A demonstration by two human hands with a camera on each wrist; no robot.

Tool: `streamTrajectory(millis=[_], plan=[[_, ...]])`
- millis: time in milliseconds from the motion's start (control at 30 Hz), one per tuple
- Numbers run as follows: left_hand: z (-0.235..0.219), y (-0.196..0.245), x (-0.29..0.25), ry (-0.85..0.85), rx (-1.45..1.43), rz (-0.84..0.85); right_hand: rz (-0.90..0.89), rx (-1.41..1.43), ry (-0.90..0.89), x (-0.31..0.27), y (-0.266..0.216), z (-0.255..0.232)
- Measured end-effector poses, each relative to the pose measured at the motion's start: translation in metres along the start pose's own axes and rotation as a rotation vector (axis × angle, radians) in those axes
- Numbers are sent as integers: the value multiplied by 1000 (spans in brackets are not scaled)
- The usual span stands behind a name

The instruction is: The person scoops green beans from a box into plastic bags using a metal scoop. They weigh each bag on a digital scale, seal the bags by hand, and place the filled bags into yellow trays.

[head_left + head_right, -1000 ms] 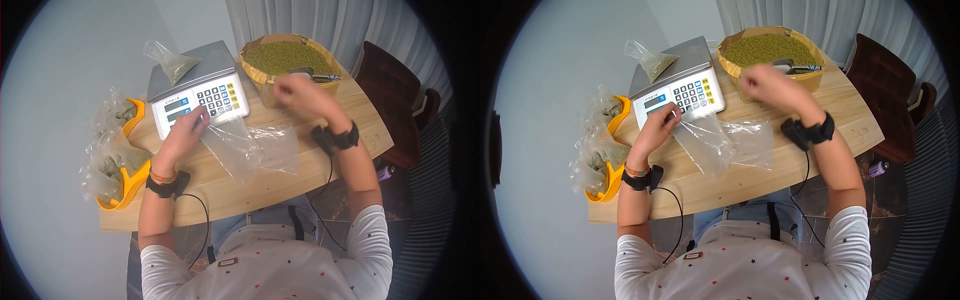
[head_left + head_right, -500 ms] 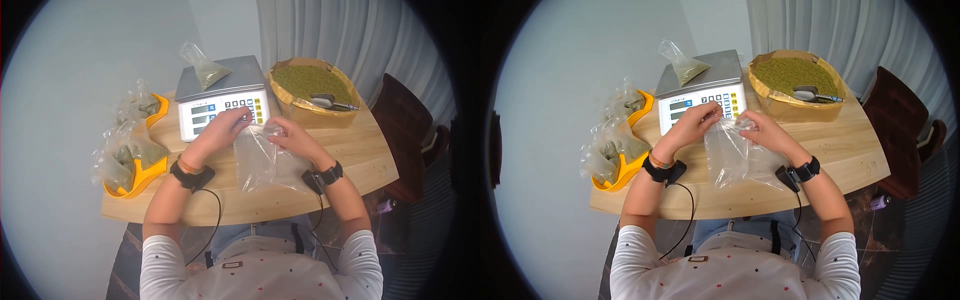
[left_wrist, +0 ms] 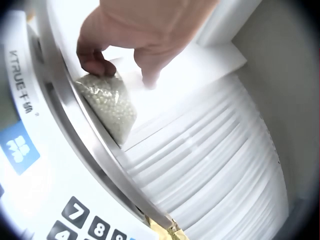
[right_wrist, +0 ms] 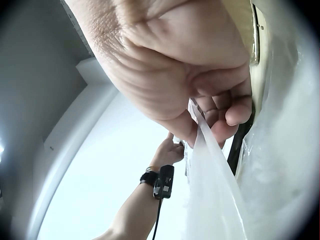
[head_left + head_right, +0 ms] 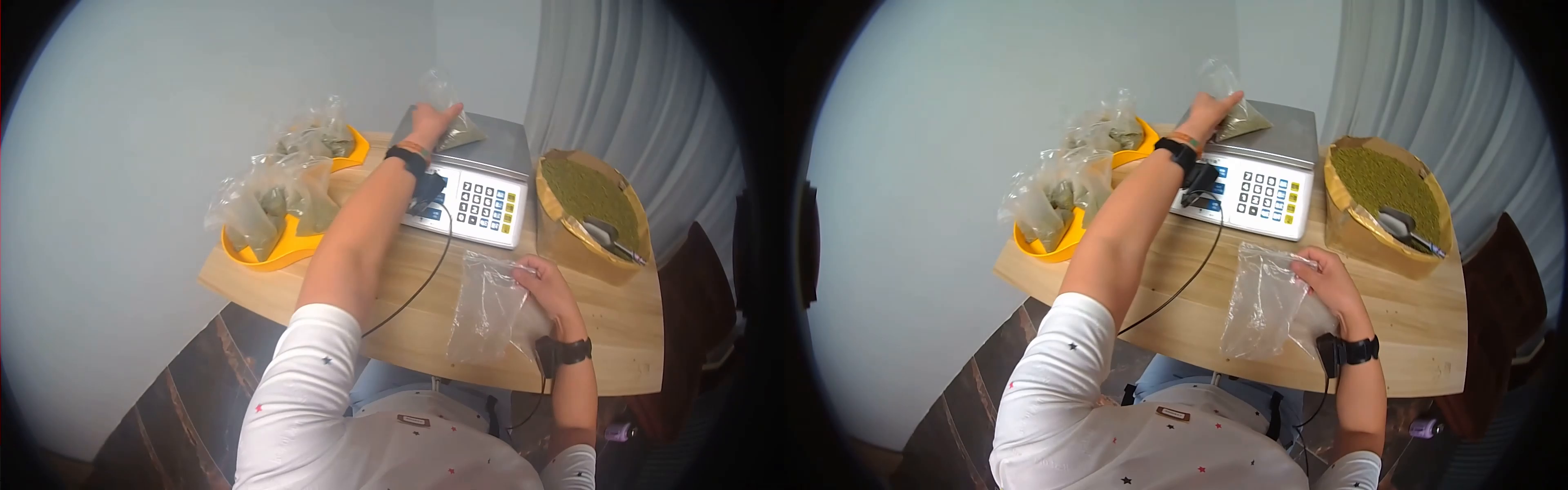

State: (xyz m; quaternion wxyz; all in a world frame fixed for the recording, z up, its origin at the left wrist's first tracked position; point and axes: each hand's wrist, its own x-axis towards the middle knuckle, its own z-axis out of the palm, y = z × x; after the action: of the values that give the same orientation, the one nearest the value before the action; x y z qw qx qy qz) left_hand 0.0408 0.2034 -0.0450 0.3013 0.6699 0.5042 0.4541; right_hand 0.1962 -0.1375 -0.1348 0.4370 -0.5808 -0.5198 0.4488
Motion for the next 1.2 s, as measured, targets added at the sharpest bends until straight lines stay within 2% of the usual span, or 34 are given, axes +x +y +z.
streamTrajectory(millis=[33,133,167,200,267,367,500,567,667,767,867,967,1067,1100,1167,1200], plan=[[2,-4,7,-167,-146,-80,-19,-11,13,-2,-4,1],[17,-17,23,-110,-212,-45,-12,-18,34,-4,-8,0],[19,-19,28,-153,-189,-43,-19,-19,32,-4,-9,0],[14,-14,25,-149,-187,-37,-17,-18,37,-5,-9,0],[-1,2,7,-295,-233,8,-22,-17,45,-6,-9,-1],[-13,13,0,-355,-261,-13,-48,-36,27,-5,-8,-1],[-42,13,-13,-348,-206,73,-56,-38,18,-6,-8,1],[-67,3,-15,-252,-164,153,-58,-19,12,-6,-9,2],[-133,14,-51,-182,-97,119,-33,-47,-11,-8,-11,6],[-198,-4,-54,-109,40,96,-61,-110,-24,-7,-8,8],[-251,-4,-81,-83,42,88,-43,-75,-78,-4,-3,8],[-294,-20,-96,-92,-1,-1,8,-114,-122,-6,-7,10],[-327,-57,-98,-145,173,-91,13,-135,-159,-5,-1,10],[-334,-65,-101,-189,281,-175,12,-134,-159,-4,0,9],[-341,-87,-108,-240,404,-313,-102,-203,-230,-4,2,9],[-341,-96,-114,-242,403,-315,-100,-203,-230,-3,3,8]])
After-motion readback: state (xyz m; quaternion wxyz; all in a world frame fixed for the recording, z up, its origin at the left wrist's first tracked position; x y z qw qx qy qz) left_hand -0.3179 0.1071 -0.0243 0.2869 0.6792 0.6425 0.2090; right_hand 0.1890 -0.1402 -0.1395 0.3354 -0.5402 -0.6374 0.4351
